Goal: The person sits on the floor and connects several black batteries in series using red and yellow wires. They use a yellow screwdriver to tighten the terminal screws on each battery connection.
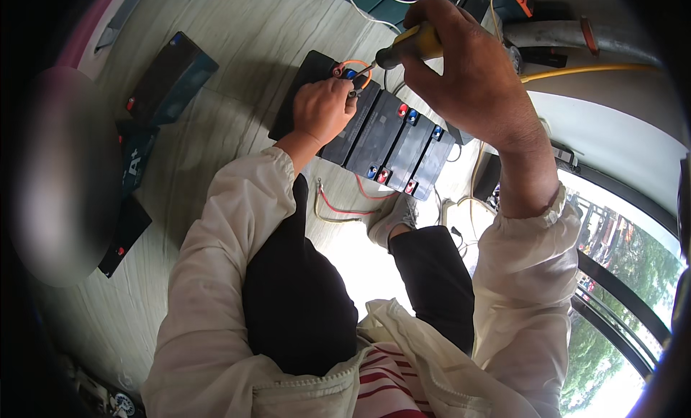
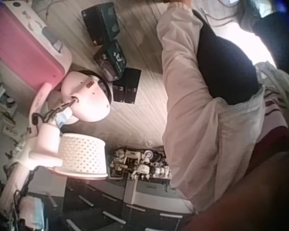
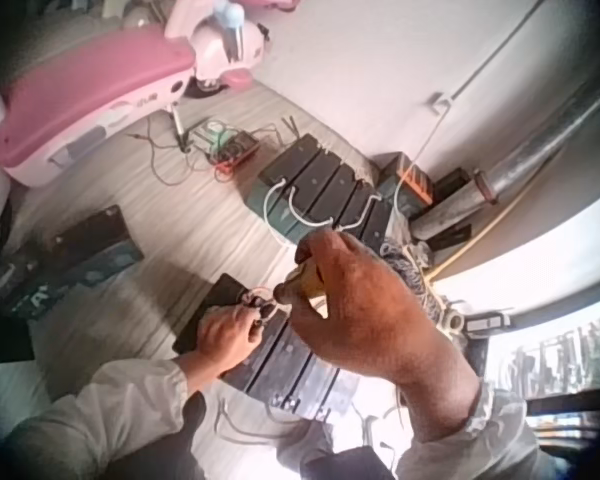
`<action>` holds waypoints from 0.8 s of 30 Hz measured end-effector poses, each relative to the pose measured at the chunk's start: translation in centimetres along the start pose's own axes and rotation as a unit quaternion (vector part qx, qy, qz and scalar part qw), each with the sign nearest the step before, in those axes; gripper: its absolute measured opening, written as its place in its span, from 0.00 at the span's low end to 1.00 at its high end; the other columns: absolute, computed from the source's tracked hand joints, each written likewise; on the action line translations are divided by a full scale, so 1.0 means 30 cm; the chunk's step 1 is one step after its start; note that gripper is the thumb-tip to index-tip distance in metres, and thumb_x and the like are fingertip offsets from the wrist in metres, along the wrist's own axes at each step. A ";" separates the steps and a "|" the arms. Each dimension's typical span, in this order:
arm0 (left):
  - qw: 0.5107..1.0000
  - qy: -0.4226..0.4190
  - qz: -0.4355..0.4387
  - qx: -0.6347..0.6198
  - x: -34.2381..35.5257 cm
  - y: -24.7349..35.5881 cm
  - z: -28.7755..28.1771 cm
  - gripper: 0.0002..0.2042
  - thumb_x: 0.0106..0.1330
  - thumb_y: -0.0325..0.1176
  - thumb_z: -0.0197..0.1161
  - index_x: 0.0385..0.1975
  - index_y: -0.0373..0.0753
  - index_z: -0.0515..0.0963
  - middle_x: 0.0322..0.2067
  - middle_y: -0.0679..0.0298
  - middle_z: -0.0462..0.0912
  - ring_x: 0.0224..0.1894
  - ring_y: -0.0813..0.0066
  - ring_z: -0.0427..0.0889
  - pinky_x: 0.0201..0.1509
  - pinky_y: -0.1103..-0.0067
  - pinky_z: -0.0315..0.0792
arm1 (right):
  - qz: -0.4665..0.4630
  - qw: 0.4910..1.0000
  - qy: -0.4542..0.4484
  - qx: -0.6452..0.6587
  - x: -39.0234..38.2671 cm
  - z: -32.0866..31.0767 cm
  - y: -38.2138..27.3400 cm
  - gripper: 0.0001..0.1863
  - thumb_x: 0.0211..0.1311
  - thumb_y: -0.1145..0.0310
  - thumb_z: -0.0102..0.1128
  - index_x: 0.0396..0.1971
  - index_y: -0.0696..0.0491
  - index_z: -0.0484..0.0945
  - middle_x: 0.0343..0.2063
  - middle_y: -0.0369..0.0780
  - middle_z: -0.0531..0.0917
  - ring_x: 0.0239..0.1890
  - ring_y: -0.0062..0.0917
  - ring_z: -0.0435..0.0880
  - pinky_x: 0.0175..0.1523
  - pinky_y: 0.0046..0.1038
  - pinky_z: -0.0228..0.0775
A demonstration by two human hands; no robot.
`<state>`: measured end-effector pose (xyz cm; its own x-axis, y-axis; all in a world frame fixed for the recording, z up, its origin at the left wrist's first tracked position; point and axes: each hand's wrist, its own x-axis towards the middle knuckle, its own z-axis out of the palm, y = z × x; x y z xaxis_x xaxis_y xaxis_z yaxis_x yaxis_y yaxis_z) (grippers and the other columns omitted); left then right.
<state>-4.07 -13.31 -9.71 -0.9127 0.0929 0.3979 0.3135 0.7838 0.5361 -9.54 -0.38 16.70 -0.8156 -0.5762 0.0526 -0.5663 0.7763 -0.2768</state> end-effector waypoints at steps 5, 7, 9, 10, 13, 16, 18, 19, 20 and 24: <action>1.000 0.024 0.010 -0.001 -0.005 -0.003 0.000 0.10 0.54 0.38 0.71 0.29 0.47 0.75 0.23 0.67 0.80 0.28 0.65 0.82 0.36 0.67 0.67 | 0.120 0.990 -0.070 0.004 0.023 -0.027 -0.046 0.22 0.64 0.63 0.68 0.54 0.52 0.73 0.40 0.46 0.86 0.39 0.37 0.89 0.45 0.35 0.80; 1.000 0.019 0.006 -0.001 0.002 -0.003 -0.003 0.10 0.54 0.38 0.71 0.28 0.47 0.75 0.22 0.67 0.80 0.28 0.65 0.81 0.36 0.67 0.67 | 0.014 1.000 -0.026 0.001 0.007 -0.019 -0.007 0.21 0.64 0.64 0.68 0.54 0.52 0.73 0.41 0.46 0.86 0.39 0.38 0.89 0.46 0.35 0.80; 1.000 -0.003 -0.006 0.001 0.001 0.002 -0.002 0.11 0.53 0.38 0.73 0.32 0.47 0.78 0.23 0.68 0.82 0.30 0.64 0.82 0.38 0.66 0.68 | -0.038 0.999 0.011 0.016 0.002 -0.011 0.000 0.20 0.64 0.64 0.67 0.53 0.51 0.74 0.40 0.46 0.86 0.39 0.38 0.89 0.46 0.36 0.80; 1.000 -0.004 -0.006 0.001 0.001 0.004 -0.002 0.11 0.53 0.38 0.73 0.32 0.47 0.78 0.23 0.68 0.81 0.30 0.64 0.82 0.38 0.66 0.68 | -0.065 0.997 0.029 0.024 0.001 -0.010 -0.001 0.20 0.64 0.64 0.67 0.52 0.51 0.74 0.39 0.46 0.86 0.39 0.38 0.89 0.45 0.36 0.80; 1.000 -0.004 -0.008 0.004 -0.004 -0.008 -0.008 0.11 0.53 0.38 0.73 0.32 0.47 0.78 0.22 0.67 0.81 0.29 0.64 0.82 0.37 0.66 0.68 | 0.163 0.982 -0.091 -0.040 0.035 -0.036 -0.078 0.19 0.62 0.67 0.67 0.51 0.51 0.74 0.40 0.46 0.86 0.41 0.39 0.89 0.46 0.36 0.80; 1.000 0.003 -0.005 0.001 0.005 0.000 -0.010 0.11 0.53 0.38 0.73 0.31 0.46 0.78 0.21 0.67 0.80 0.29 0.64 0.81 0.37 0.66 0.68 | 0.056 0.998 -0.039 0.002 0.013 -0.024 -0.020 0.19 0.61 0.69 0.68 0.51 0.50 0.74 0.43 0.45 0.85 0.44 0.40 0.89 0.48 0.37 0.80; 1.000 0.002 -0.007 -0.003 0.003 0.001 -0.006 0.11 0.53 0.38 0.73 0.31 0.46 0.78 0.22 0.67 0.80 0.29 0.64 0.81 0.37 0.66 0.68 | 0.012 1.000 -0.023 0.004 -0.001 -0.017 -0.008 0.19 0.60 0.71 0.68 0.50 0.50 0.75 0.44 0.45 0.85 0.45 0.39 0.89 0.49 0.37 0.80; 1.000 0.003 -0.007 -0.002 0.001 0.000 -0.006 0.11 0.53 0.38 0.73 0.31 0.46 0.78 0.22 0.67 0.80 0.29 0.64 0.81 0.37 0.66 0.68 | -0.010 1.000 -0.014 0.005 -0.004 -0.018 -0.005 0.18 0.60 0.72 0.68 0.49 0.50 0.75 0.44 0.45 0.85 0.45 0.39 0.89 0.49 0.37 0.80; 1.000 0.003 -0.008 -0.001 0.000 -0.002 -0.007 0.11 0.53 0.38 0.73 0.31 0.46 0.77 0.22 0.67 0.80 0.29 0.64 0.81 0.37 0.66 0.68 | -0.011 1.000 -0.015 0.004 -0.004 -0.019 -0.004 0.18 0.60 0.73 0.68 0.49 0.50 0.75 0.44 0.45 0.84 0.45 0.38 0.89 0.50 0.36 0.80; 1.000 -0.003 -0.007 -0.006 0.002 -0.004 -0.008 0.11 0.54 0.38 0.73 0.31 0.47 0.78 0.22 0.67 0.80 0.29 0.65 0.81 0.37 0.67 0.68 | -0.006 1.000 -0.016 0.011 -0.009 -0.035 -0.008 0.18 0.59 0.76 0.65 0.49 0.51 0.75 0.43 0.44 0.84 0.46 0.36 0.88 0.51 0.33 0.79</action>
<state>-4.08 -13.56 -9.58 -0.9185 0.0865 0.3859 0.3044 0.7776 0.5501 -9.31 -0.13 17.74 -0.8040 -0.5940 0.0263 -0.5735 0.7631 -0.2980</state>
